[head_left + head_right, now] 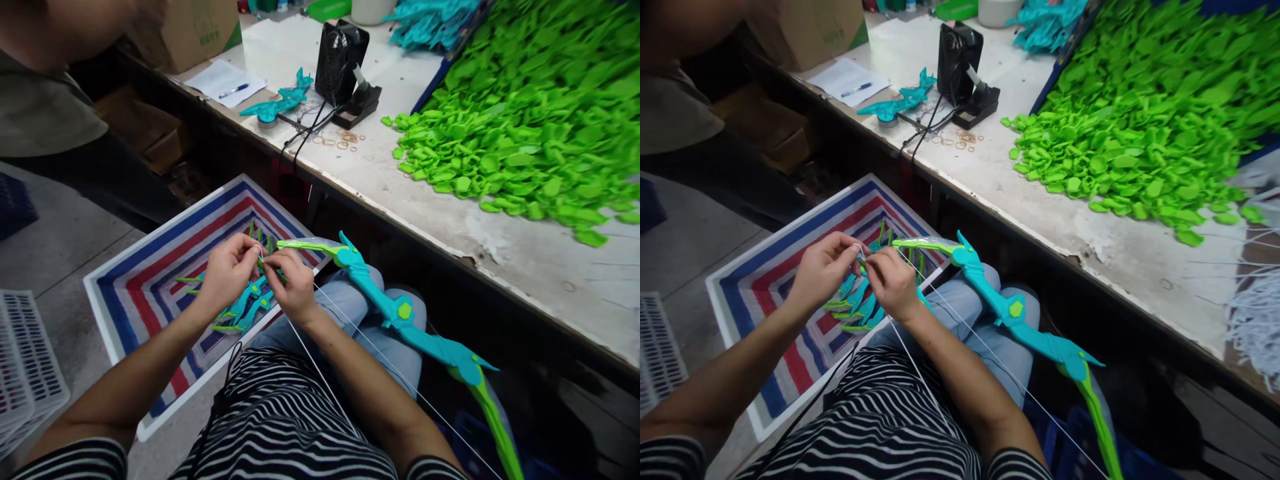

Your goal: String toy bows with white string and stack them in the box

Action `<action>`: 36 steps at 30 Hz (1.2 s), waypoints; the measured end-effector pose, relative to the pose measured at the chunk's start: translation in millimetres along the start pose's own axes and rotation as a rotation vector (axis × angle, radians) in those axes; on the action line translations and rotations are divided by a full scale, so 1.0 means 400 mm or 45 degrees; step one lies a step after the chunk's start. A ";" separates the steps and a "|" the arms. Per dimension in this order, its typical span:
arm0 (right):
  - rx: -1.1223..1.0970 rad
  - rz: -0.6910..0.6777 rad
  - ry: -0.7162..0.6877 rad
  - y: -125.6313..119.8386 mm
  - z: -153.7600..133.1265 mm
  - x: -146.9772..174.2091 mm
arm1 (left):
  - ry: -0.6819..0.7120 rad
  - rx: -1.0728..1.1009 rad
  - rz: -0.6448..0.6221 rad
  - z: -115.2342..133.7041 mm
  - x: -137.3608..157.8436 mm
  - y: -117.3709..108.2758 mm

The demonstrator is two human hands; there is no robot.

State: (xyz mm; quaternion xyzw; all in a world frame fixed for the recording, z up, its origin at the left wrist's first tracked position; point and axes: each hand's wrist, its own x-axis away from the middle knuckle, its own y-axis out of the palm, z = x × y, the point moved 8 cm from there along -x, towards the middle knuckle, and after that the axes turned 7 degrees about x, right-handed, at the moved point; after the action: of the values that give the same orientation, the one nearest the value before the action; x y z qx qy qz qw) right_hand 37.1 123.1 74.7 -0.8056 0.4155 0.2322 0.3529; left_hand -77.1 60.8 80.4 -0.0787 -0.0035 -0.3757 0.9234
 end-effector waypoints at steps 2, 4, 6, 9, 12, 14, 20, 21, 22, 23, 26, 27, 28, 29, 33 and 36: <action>-0.032 0.044 0.071 -0.007 0.009 -0.004 | -0.148 0.221 -0.001 -0.024 0.007 0.013; -0.068 0.077 0.147 -0.016 0.019 -0.007 | -0.261 0.388 -0.014 -0.047 0.011 0.027; -0.094 0.098 0.212 -0.025 0.028 -0.011 | -0.321 0.448 -0.062 -0.058 0.011 0.037; -0.100 0.122 0.227 -0.033 0.030 -0.017 | -0.375 0.450 -0.163 -0.062 0.010 0.044; -0.102 0.115 0.207 -0.029 0.029 -0.022 | -0.394 0.429 -0.208 -0.062 0.009 0.044; -0.113 0.091 0.217 -0.022 0.033 -0.022 | -0.368 0.410 -0.194 -0.062 0.008 0.042; -0.159 -0.001 0.236 -0.014 0.037 -0.026 | -0.278 0.358 -0.134 -0.057 0.002 0.050; -0.139 -0.001 0.220 -0.019 0.035 -0.028 | -0.273 0.358 -0.126 -0.054 0.000 0.051; -0.114 0.004 0.190 -0.024 0.031 -0.030 | -0.272 0.359 -0.119 -0.051 -0.002 0.051; -0.089 0.007 0.150 -0.029 0.025 -0.033 | -0.279 0.362 -0.118 -0.049 -0.004 0.051; -0.048 -0.017 0.032 -0.039 0.010 -0.044 | -0.348 0.388 -0.167 -0.043 -0.005 0.053; -0.042 -0.026 0.013 -0.042 0.008 -0.048 | -0.375 0.398 -0.198 -0.042 -0.004 0.055; -0.036 -0.034 0.001 -0.044 0.006 -0.051 | -0.392 0.406 -0.234 -0.039 -0.002 0.057; -0.028 -0.040 -0.010 -0.046 0.003 -0.054 | -0.394 0.405 -0.270 -0.036 -0.001 0.058; 0.061 -0.089 -0.041 -0.044 -0.007 -0.056 | -0.305 0.328 -0.334 -0.024 0.003 0.058; 0.161 -0.114 -0.043 -0.038 -0.006 -0.048 | -0.246 0.217 -0.312 -0.032 0.002 0.052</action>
State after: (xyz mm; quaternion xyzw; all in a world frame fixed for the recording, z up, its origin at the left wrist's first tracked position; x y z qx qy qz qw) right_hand 39.5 137.0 94.9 -0.7953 0.3870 0.2030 0.4202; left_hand -62.7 73.1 65.0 -0.0348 -0.1337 -0.4744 0.8694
